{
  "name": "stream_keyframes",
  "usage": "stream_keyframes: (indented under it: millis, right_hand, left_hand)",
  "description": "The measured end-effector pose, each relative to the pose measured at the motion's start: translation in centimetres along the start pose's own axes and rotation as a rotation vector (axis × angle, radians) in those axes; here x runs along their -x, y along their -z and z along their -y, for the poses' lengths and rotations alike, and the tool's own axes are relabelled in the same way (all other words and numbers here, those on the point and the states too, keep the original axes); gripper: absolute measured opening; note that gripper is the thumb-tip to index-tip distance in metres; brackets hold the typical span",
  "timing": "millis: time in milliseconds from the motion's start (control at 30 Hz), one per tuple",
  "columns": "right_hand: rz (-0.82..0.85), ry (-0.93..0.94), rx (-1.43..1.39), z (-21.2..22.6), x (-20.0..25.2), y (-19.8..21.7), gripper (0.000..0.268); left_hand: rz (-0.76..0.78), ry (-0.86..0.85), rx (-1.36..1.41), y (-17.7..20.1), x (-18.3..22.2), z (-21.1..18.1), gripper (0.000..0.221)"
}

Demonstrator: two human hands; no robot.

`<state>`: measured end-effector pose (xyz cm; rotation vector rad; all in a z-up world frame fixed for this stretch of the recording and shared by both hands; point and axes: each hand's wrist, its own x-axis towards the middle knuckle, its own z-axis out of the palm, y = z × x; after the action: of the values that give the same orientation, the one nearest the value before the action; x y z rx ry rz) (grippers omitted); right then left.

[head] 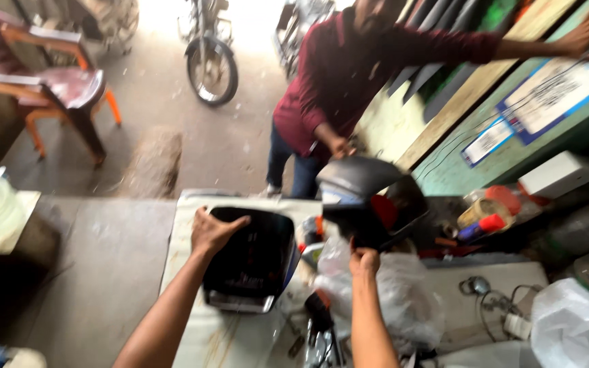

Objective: Repairing and assembling a motorcycle headlight cowl, including installing indicators and wiring.

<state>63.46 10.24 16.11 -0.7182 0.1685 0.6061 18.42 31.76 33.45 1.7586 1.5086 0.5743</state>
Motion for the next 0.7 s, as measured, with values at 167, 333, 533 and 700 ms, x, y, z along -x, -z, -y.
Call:
stream_keyframes:
  millis: [167, 333, 533, 700]
  right_hand:
    - [-0.05, -0.07, -0.049, -1.3, -1.6, 4.5, 0.077]
    - [0.114, -0.053, -0.069, -2.5, -1.7, 5.4, 0.046]
    - [0.083, -0.038, -0.067, -3.1, -3.8, 7.9, 0.025]
    - [-0.023, -0.052, 0.016, -0.5, 5.3, 1.1, 0.043]
  left_hand:
    - [-0.011, 0.142, 0.004, 1.4, 2.9, -0.3, 0.128]
    - [-0.058, 0.072, 0.024, 1.3, 2.7, -0.2, 0.117]
    - [-0.086, 0.028, -0.026, -0.1, 1.9, 1.8, 0.119]
    - [-0.035, 0.068, -0.045, 1.1, 2.9, -0.3, 0.123]
